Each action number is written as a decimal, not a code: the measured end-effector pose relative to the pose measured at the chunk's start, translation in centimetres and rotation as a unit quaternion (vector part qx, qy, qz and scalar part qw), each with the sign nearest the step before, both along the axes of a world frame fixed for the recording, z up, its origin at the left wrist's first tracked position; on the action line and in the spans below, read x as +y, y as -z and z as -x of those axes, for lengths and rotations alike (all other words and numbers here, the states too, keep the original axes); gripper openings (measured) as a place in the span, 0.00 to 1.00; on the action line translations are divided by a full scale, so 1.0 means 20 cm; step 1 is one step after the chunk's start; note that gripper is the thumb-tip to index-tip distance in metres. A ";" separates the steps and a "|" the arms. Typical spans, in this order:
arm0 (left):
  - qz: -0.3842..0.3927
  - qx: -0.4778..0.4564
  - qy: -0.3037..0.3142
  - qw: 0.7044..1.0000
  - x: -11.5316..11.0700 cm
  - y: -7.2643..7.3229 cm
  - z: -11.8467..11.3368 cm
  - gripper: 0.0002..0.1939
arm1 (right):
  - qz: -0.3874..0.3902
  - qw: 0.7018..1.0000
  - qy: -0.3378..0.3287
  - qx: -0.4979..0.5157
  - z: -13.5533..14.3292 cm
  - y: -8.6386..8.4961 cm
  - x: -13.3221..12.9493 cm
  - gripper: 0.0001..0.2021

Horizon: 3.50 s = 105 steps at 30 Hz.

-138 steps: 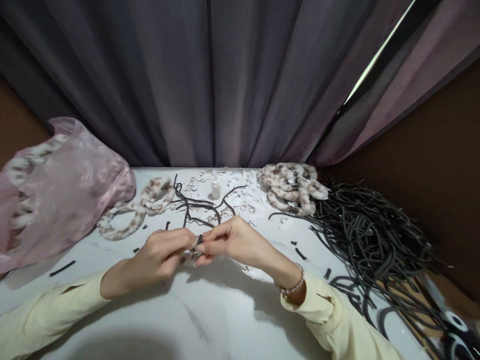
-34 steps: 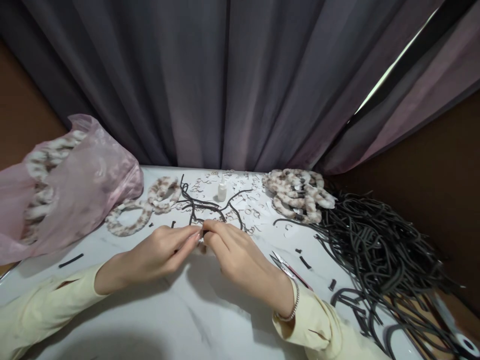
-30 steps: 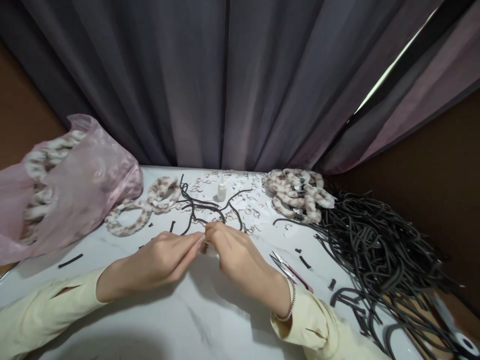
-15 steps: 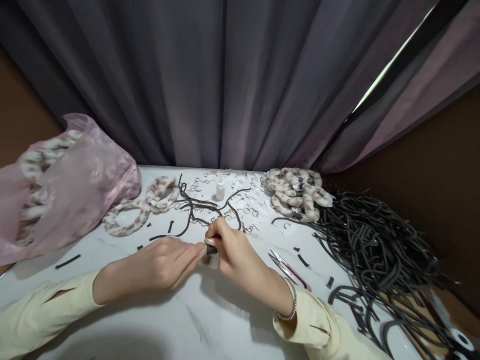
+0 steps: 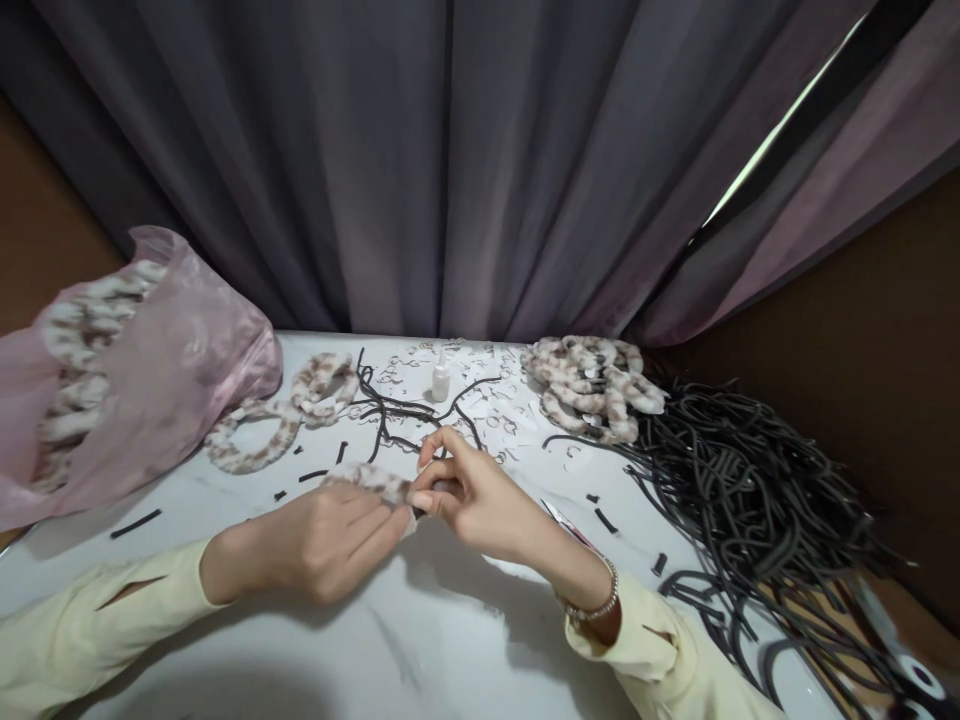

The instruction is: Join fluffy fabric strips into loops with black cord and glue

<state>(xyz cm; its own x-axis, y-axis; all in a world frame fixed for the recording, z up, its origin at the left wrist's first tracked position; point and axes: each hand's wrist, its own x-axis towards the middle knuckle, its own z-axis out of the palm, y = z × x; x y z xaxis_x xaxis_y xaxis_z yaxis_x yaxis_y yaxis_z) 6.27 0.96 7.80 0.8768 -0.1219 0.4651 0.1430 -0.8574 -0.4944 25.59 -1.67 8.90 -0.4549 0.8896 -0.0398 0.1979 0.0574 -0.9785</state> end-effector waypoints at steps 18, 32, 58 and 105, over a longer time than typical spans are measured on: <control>0.909 0.034 -0.028 0.414 0.04 0.02 -0.09 0.20 | -0.471 0.873 0.121 -0.038 0.00 0.25 -0.24 0.26; 0.918 -0.009 -0.071 0.390 -0.02 0.00 -0.10 0.10 | -0.458 0.841 0.232 -0.172 0.01 0.20 -0.31 0.24; 0.844 -0.062 -0.106 0.522 -0.11 0.00 -0.09 0.09 | -0.398 0.895 0.168 -0.113 -0.01 0.21 -0.34 0.13; 0.923 -0.050 -0.055 0.378 -0.03 0.21 -0.13 0.14 | -0.495 0.830 0.075 -0.247 -0.04 0.26 -0.28 0.10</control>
